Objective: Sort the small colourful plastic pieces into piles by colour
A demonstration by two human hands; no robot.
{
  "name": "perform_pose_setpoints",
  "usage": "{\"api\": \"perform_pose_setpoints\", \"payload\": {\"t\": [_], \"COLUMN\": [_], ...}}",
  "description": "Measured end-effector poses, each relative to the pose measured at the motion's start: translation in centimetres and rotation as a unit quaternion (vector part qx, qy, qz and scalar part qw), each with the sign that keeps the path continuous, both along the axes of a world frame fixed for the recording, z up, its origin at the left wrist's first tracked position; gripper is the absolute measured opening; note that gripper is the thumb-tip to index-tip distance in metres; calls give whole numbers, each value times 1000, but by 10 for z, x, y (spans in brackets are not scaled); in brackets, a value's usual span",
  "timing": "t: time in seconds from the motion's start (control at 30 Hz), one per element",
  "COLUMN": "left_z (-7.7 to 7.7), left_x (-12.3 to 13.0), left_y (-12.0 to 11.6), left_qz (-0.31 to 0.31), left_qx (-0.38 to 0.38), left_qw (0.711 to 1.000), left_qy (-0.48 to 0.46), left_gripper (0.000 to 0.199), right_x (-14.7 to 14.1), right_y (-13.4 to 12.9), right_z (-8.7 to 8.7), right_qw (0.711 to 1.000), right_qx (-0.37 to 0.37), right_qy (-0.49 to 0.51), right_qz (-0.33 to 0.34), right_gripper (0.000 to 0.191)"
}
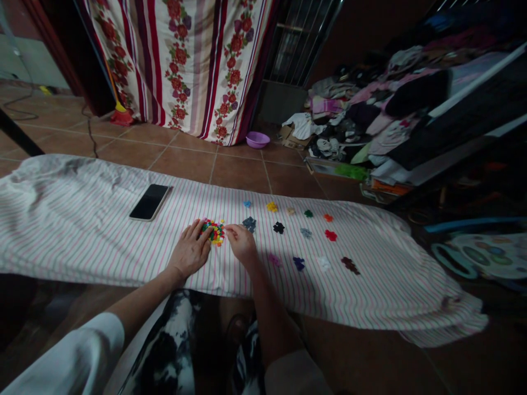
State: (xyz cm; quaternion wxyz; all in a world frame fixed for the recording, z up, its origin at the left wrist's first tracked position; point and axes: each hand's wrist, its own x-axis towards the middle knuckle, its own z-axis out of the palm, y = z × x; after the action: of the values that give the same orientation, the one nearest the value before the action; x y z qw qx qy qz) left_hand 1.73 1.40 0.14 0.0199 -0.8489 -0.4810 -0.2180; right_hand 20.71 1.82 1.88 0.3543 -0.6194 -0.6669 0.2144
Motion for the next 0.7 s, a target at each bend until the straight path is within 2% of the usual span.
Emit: {"api": "perform_pose_setpoints", "payload": {"t": [0.13, 0.27, 0.37, 0.5, 0.6, 0.7], "left_z": [2, 2, 0, -2, -2, -3], "left_x": [0, -1, -2, -2, -2, -3], "left_y": [0, 0, 0, 1, 1, 2], "left_qz": [-2, -1, -4, -5, -9, -14], "left_qx": [-5, -8, -7, -8, -8, -5], "left_qw": [1000, 1000, 1000, 1000, 1000, 999], "left_qy": [6, 6, -2, -12, -28, -43], "left_gripper": [46, 46, 45, 46, 45, 44], "right_x": [16, 32, 40, 40, 32, 20], "right_y": [2, 4, 4, 1, -3, -6], "right_z": [2, 4, 5, 9, 13, 18], "right_qw": [994, 961, 946, 962, 985, 996], "right_qx": [-12, -35, -36, -53, -74, -86], "right_qy": [101, 260, 302, 253, 152, 36], "right_qz": [-38, -90, -109, -90, -44, -7], "right_gripper": [27, 30, 28, 24, 19, 17]}}
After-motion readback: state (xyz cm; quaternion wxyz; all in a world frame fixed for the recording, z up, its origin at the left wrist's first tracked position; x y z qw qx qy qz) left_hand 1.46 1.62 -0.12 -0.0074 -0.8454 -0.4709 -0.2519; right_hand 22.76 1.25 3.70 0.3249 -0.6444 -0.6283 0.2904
